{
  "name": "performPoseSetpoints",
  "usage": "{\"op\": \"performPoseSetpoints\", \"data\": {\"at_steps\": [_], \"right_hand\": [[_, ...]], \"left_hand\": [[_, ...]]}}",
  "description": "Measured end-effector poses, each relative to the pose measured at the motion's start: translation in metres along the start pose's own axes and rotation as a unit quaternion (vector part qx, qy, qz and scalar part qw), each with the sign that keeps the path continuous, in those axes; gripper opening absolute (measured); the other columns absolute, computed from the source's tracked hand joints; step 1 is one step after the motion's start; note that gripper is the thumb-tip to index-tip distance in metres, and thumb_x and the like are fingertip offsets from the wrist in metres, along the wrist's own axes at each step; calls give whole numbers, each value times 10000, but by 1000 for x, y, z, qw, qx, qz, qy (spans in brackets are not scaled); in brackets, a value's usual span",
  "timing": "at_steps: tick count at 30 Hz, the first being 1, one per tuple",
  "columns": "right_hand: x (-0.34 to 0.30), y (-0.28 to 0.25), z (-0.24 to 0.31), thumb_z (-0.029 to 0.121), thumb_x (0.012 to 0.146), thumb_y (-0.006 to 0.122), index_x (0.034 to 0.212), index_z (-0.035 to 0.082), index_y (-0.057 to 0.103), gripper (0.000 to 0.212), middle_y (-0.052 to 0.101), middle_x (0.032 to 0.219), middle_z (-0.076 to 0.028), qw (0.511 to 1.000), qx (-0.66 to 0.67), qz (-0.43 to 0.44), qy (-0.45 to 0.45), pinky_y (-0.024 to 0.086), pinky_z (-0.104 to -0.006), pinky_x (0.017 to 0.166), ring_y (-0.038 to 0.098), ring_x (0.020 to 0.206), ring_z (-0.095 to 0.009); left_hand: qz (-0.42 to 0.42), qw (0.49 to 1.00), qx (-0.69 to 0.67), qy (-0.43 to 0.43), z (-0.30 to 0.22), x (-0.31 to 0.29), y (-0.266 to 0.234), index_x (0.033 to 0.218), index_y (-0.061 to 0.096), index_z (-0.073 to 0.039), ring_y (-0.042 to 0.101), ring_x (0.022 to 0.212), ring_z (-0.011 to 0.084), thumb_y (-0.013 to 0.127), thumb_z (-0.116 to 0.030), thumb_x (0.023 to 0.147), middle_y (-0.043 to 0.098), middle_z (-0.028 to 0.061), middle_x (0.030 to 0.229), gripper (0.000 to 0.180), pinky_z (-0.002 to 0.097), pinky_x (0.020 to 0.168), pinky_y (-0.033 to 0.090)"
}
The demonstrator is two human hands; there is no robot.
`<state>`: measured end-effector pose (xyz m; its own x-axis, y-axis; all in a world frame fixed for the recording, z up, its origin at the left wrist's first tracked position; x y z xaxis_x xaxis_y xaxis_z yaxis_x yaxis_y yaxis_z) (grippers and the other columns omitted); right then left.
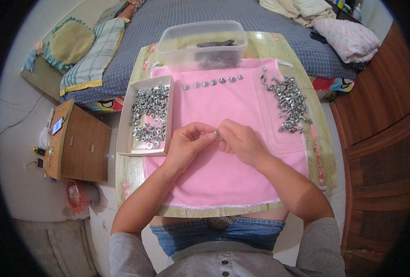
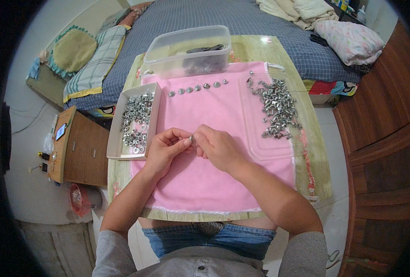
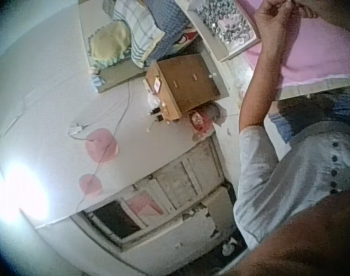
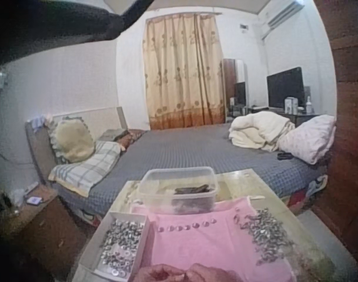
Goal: The person repeatedly picks small metal snap fastener components from a tray and a pile, aligns them by hand, and presses them together to form assembled units. Completed fasteners are placed in a row on a pink cloth on the table.
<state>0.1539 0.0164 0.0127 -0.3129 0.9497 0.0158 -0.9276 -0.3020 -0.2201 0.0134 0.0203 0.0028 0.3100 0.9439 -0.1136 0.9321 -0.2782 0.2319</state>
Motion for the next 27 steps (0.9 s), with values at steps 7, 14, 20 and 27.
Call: {"op": "performPoseSetpoints", "data": {"at_steps": [7,14,20,27], "right_hand": [[0,2,-4,242,867,457,786,15,507,245,532,576,-75,1000,26,-6,4,414,-282,510,500,515,-151],[-6,2,5,242,819,499,791,44,517,201,555,648,-159,978,-182,21,-97,420,-415,561,553,610,-318],[-11,-27,16,225,795,528,751,50,540,180,564,709,-152,918,-353,-64,-169,431,-397,592,554,676,-333],[-20,-121,36,181,775,574,702,61,524,149,566,617,-97,867,-355,-318,-146,428,-377,503,567,557,-273]], "left_hand": [[-31,998,59,22,-17,1,-2,887,585,-1,566,691,107,588,-35,792,605,48,782,101,224,645,463],[10,941,322,104,-65,55,6,876,609,8,562,693,86,629,-97,769,612,37,761,151,205,623,447],[43,864,477,156,-56,123,21,805,642,-23,617,705,196,631,-120,704,635,122,777,140,291,652,474],[81,798,563,197,-43,151,49,807,632,-3,624,703,187,615,-60,682,640,120,760,138,280,652,484]]}}
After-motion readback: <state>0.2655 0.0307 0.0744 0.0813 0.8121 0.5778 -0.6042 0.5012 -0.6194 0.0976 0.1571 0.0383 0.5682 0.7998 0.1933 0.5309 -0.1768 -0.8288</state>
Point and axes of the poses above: each hand's wrist, its own x-axis towards the middle knuckle, its own y-axis out of the palm, z = x × y, the point moved 4 cm from there along x, towards the middle knuckle
